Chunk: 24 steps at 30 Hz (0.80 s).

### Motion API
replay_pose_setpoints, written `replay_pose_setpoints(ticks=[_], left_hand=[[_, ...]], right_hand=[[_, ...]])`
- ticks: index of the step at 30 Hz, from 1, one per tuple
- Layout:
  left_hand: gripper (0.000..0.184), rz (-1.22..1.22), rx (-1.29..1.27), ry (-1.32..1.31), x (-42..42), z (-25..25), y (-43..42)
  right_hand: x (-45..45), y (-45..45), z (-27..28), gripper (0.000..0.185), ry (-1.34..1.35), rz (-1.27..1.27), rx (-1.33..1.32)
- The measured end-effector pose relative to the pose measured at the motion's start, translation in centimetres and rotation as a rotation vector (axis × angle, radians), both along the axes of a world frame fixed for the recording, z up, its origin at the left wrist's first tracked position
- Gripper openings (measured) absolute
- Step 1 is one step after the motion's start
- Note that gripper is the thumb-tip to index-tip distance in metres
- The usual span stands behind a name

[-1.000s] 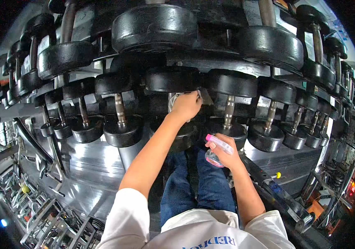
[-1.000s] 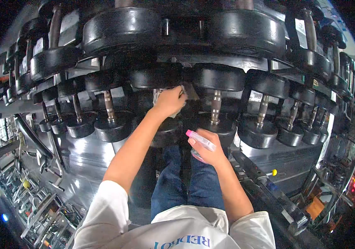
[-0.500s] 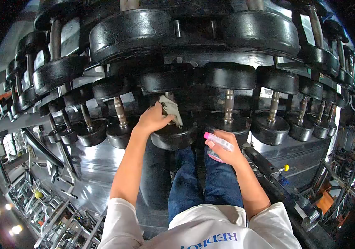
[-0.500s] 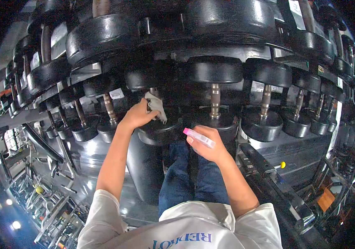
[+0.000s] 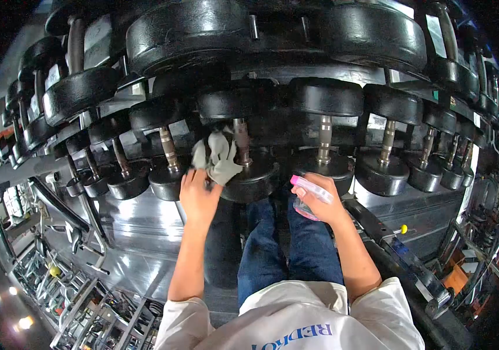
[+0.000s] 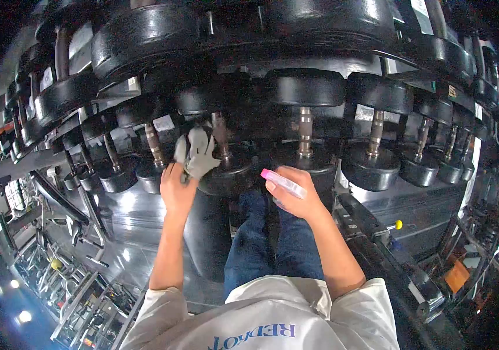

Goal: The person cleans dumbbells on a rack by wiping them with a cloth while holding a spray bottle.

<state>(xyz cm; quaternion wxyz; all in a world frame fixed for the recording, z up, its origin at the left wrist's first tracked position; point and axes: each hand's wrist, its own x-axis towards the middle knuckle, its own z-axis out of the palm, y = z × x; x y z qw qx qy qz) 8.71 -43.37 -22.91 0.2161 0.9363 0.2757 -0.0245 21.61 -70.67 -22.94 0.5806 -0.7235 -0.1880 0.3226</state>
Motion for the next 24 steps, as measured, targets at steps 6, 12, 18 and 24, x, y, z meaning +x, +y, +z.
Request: replay_pose_setpoints(ticks=[6,12,18,24], left_hand=[[0.033,-0.084,0.018,-0.165,-2.0,-0.8,-8.8],[0.032,-0.281,0.030,-0.146,1.9,-1.2,-12.1],[0.036,-0.459,0.058,-0.324,-1.4,-3.0,-5.1],[0.035,-0.128,0.082,-0.293,-3.5,-1.3,2.6]], right_hand=[[-0.1,-0.1,-0.3,0.031,-0.005,0.004,-0.004],[-0.2,-0.4,-0.5,0.025,0.077,0.007,-0.017],[-0.4,-0.6,-0.5,0.022,0.197,-0.060,-0.066],[-0.3,-0.7,-0.6,0.024,0.183,-0.042,-0.032]])
